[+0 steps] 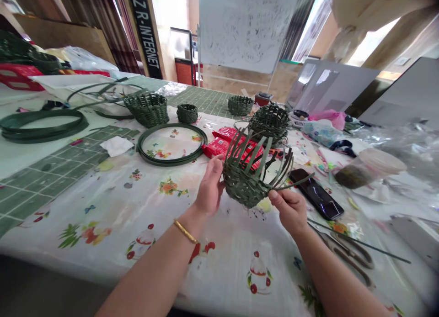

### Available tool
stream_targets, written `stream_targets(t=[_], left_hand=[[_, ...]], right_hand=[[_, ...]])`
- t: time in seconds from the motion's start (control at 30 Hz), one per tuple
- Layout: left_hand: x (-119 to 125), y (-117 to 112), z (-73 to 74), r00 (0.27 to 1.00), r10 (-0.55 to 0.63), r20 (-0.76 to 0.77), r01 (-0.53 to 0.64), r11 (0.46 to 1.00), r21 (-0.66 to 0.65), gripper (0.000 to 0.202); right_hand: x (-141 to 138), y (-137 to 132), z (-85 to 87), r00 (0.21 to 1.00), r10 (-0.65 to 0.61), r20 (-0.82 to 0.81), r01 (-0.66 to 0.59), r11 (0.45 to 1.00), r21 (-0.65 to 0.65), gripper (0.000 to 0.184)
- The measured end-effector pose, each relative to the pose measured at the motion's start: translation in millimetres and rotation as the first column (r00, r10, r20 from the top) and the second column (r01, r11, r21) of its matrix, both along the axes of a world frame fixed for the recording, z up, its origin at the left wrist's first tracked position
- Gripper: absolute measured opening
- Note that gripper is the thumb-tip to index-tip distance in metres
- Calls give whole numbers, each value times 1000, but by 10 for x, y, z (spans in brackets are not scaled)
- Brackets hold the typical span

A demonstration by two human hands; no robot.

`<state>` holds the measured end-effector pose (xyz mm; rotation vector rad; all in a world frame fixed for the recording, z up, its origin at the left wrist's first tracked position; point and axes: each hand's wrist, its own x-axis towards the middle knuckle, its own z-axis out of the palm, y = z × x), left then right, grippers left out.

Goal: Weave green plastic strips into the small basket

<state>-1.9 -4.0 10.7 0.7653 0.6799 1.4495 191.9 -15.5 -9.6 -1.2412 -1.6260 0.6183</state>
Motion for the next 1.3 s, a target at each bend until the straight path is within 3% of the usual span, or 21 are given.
stream_targets(t=[0.1, 0.17, 0.3, 0.4, 0.57, 0.67, 0.77, 0.87, 1.13, 1.3], left_hand=[[10, -39, 7, 989, -126, -84, 134, 986, 103, 74], [31, -58, -1, 970, -100, -223, 127, 986, 109, 92], [55, -50, -10, 922, -3, -387, 50, 992, 113, 84], [48, -22, -7, 944, -11, -331, 68, 985, 161, 78], [9, 13, -48, 981, -167, -101, 179, 976, 122, 65], [-9, 6, -79, 975, -224, -5, 223, 966, 133, 69], [-9, -14, -97, 971, -237, -30, 239, 958, 158, 87], [14, -28, -99, 961, -257, -104, 266, 960, 86, 104], [148, -91, -12, 990, -28, -138, 53, 981, 185, 109], [106, -47, -55, 989, -90, -115, 111, 974, 198, 113]], right_hand=[[10, 23, -21, 998, -32, -44, 32, 999, -7, 49], [7, 35, -20, 999, -22, -45, 21, 1000, -4, 48], [-26, 49, -3, 1000, 14, -18, -15, 999, -42, 48], [-44, 48, -5, 996, 17, -83, -23, 997, -72, 49], [-3, 54, -46, 987, 25, -158, -36, 997, -67, 46], [27, 71, -66, 981, 31, -193, -44, 997, -64, 46], [22, 67, -50, 979, 40, -200, -53, 997, -60, 46], [-13, 34, 0, 982, 36, -184, -46, 997, -54, 48], [-112, -12, 32, 991, -16, -136, 12, 999, -37, 49], [-97, 2, 9, 998, -17, -67, 18, 1000, 17, 48]])
